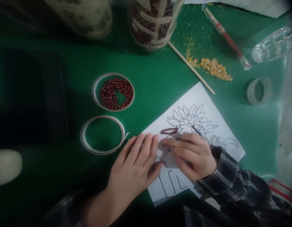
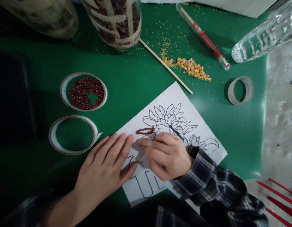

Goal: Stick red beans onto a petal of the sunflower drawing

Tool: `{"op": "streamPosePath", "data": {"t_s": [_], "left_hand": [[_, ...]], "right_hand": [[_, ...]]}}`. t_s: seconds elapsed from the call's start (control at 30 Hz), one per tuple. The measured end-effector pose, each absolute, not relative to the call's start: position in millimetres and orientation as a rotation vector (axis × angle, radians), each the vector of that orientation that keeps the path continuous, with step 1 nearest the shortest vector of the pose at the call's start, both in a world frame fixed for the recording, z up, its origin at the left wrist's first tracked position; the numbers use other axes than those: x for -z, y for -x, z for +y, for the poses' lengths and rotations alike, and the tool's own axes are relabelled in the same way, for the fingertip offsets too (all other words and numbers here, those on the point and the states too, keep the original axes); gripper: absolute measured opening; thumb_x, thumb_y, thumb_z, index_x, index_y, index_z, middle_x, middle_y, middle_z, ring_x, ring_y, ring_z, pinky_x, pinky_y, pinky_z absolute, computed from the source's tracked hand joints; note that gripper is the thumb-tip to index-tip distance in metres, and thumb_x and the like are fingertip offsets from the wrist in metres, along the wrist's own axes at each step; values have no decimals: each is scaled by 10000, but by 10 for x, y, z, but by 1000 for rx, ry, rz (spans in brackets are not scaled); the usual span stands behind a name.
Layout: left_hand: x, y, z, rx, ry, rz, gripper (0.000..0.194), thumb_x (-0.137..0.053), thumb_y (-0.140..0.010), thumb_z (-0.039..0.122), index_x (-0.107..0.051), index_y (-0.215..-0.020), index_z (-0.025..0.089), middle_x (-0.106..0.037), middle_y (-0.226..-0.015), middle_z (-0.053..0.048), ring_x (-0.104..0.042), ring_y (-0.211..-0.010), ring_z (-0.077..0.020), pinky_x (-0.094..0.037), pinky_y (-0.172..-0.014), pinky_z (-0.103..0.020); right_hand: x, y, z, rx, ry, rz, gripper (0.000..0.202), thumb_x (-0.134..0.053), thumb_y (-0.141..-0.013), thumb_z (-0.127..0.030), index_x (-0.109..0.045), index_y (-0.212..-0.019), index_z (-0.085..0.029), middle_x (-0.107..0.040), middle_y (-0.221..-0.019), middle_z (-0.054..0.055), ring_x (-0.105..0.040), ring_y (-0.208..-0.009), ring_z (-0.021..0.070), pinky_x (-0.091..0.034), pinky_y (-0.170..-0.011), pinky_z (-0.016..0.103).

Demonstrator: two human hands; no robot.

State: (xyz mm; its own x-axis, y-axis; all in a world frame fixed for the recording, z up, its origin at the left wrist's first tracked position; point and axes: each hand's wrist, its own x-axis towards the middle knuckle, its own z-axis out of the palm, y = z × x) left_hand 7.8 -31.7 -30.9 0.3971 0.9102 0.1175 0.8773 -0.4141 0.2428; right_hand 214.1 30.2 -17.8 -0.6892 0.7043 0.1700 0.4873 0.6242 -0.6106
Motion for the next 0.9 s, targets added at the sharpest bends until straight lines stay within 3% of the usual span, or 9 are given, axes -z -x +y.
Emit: {"op": "streamPosePath", "data": {"t_s": [0.27,0.6,0.9], "left_hand": [[319,-81,-323,-357,-2513,1618,588,-514,-899,455,-506,-1351,79,-592,-1319,-121,-529,-1211,-254,-313,-1112,-383],[320,-75,-321,-350,-2520,1615,599,-513,-901,452,-493,-1361,67,-595,-1316,-126,-529,-1208,-257,-323,-1100,-387],[318,-83,-317,-369,-2511,1613,584,-525,-894,441,-510,-1345,71,-605,-1304,-123,-532,-1199,-255,-330,-1091,-384]], "right_hand": [[181,-2141,355,-874,947,-2299,210,-532,-753,-81,-616,-915,-184,-726,-1091,67,-654,-842,168,-549,-746,353],[187,-2118,340,-895,984,-2374,232,-539,-766,-87,-634,-939,-208,-725,-1098,25,-639,-864,180,-557,-762,368],[142,-2131,400,-1065,990,-2181,165,-516,-809,-69,-605,-883,-187,-735,-1044,72,-659,-873,175,-537,-731,360]]}}
